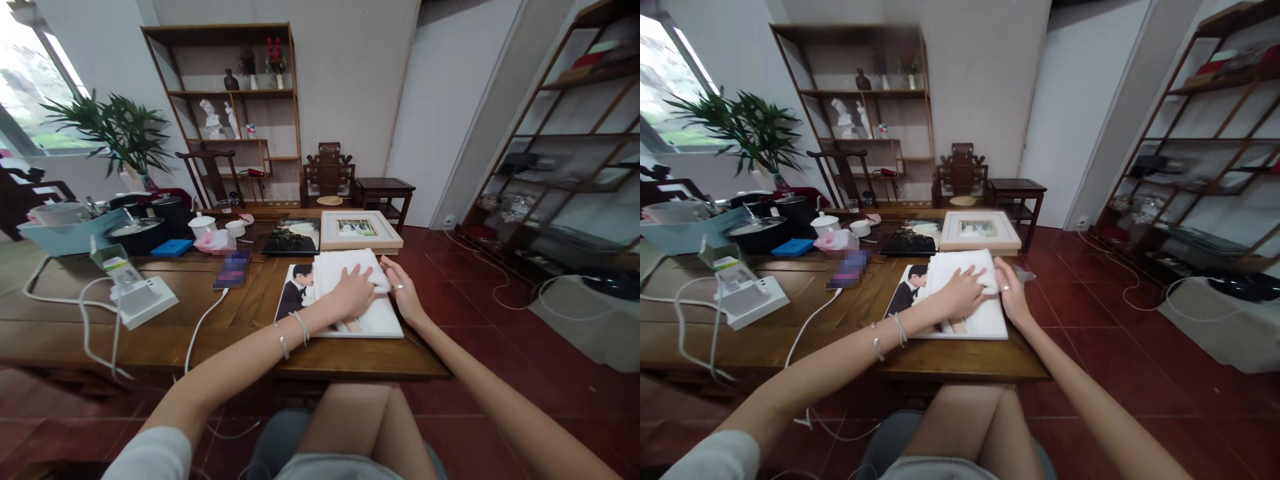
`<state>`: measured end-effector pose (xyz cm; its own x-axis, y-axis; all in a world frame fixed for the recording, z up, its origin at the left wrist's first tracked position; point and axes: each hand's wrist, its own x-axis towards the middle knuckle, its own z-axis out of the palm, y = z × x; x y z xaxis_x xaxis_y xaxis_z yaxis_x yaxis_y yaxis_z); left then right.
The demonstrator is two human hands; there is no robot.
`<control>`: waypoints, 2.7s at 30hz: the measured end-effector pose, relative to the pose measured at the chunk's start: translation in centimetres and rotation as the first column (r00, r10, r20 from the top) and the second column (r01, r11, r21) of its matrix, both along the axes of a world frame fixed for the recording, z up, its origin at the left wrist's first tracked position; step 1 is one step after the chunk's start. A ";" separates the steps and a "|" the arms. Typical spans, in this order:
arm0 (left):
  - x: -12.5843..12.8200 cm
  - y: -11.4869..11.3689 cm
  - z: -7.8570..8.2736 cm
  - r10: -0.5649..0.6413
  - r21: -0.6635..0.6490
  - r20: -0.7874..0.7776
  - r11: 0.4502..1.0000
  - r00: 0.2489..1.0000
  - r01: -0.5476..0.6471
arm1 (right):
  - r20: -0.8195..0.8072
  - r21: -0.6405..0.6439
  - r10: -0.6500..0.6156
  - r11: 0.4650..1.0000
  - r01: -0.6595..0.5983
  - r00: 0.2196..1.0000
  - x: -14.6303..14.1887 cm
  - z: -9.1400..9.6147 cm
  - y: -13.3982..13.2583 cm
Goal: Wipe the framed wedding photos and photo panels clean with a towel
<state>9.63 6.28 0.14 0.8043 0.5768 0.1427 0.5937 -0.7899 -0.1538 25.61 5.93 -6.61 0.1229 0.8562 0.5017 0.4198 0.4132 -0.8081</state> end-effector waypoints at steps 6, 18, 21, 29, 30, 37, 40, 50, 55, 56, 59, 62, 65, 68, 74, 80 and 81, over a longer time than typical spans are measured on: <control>-1.7 -8.6 0.2 -0.029 -0.009 -0.115 1.000 0.993 0.028 | -0.041 -0.024 0.030 0.999 -0.031 0.999 -0.7 0.9 -0.6; -4.3 -5.0 1.4 0.059 -0.102 -0.107 0.992 0.993 -0.070 | 0.291 -0.033 0.061 0.998 -0.054 0.955 -1.1 0.5 -0.5; -3.4 -1.0 0.8 0.099 -0.090 -0.078 0.990 0.992 -0.105 | 0.284 -0.025 0.059 0.998 -0.054 0.957 -1.1 0.5 -0.6; -2.4 -0.9 -0.8 0.081 0.040 -0.064 0.996 0.995 -0.078 | 0.251 -0.019 0.051 0.999 -0.047 0.967 -1.1 0.4 -0.4; -2.7 -2.1 -0.7 0.066 0.049 -0.075 0.997 0.995 -0.063 | 0.246 -0.018 0.055 0.998 -0.052 0.968 -1.1 0.3 -0.4; -5.2 -9.9 0.0 -0.145 0.025 -0.109 0.989 0.983 0.148 | 0.225 -0.020 0.084 0.996 -0.082 0.971 -1.1 0.4 -0.6; -5.6 -9.5 0.3 -0.159 -0.001 -0.077 0.987 0.984 0.159 | 0.223 -0.028 0.092 0.996 -0.088 0.970 -1.0 0.4 -0.6; -4.5 2.2 -0.1 0.018 -0.061 0.064 0.998 0.998 -0.014 | 0.274 -0.047 0.054 0.998 -0.043 0.960 -1.2 0.5 -0.6; -4.4 2.9 -0.2 0.029 -0.041 0.057 0.999 0.998 -0.026 | 0.293 -0.045 0.050 0.998 -0.038 0.955 -1.1 0.4 -0.6; -4.4 2.3 0.0 0.025 -0.046 0.038 0.999 0.999 -0.023 | 0.296 -0.043 0.046 0.998 -0.035 0.954 -1.1 0.4 -0.6; -5.1 -1.1 0.4 -0.004 -0.061 -0.010 0.998 1.000 0.003 | 0.300 -0.043 0.036 0.999 -0.024 0.953 -1.1 0.3 -0.6; -6.2 -5.7 0.6 -0.071 -0.046 -0.028 0.996 0.997 0.070 | 0.284 -0.031 0.040 0.999 -0.033 0.958 -1.1 0.2 -0.6; -7.2 -9.7 0.6 -0.169 -0.063 -0.051 0.984 0.984 0.166 | 0.252 -0.020 0.065 0.998 -0.062 0.966 -1.1 0.1 -0.5; -7.6 -11.0 0.6 -0.215 -0.101 -0.041 0.972 0.976 0.210 | 0.224 -0.025 0.080 0.997 -0.076 0.971 -0.9 0.1 -0.5; -7.1 -5.7 0.2 -0.165 -0.126 0.070 0.977 0.984 0.172 | 0.269 -0.028 0.065 0.998 -0.060 0.961 -0.9 0.2 -0.5; -7.4 1.5 -0.7 0.012 -0.090 0.133 0.996 0.991 0.000 | 0.290 -0.031 0.049 0.999 -0.042 0.956 -1.1 0.2 -0.5; -7.6 2.2 -0.8 0.049 -0.078 0.136 0.996 0.990 -0.038 | 0.290 -0.032 0.050 0.999 -0.042 0.956 -1.1 0.2 -0.5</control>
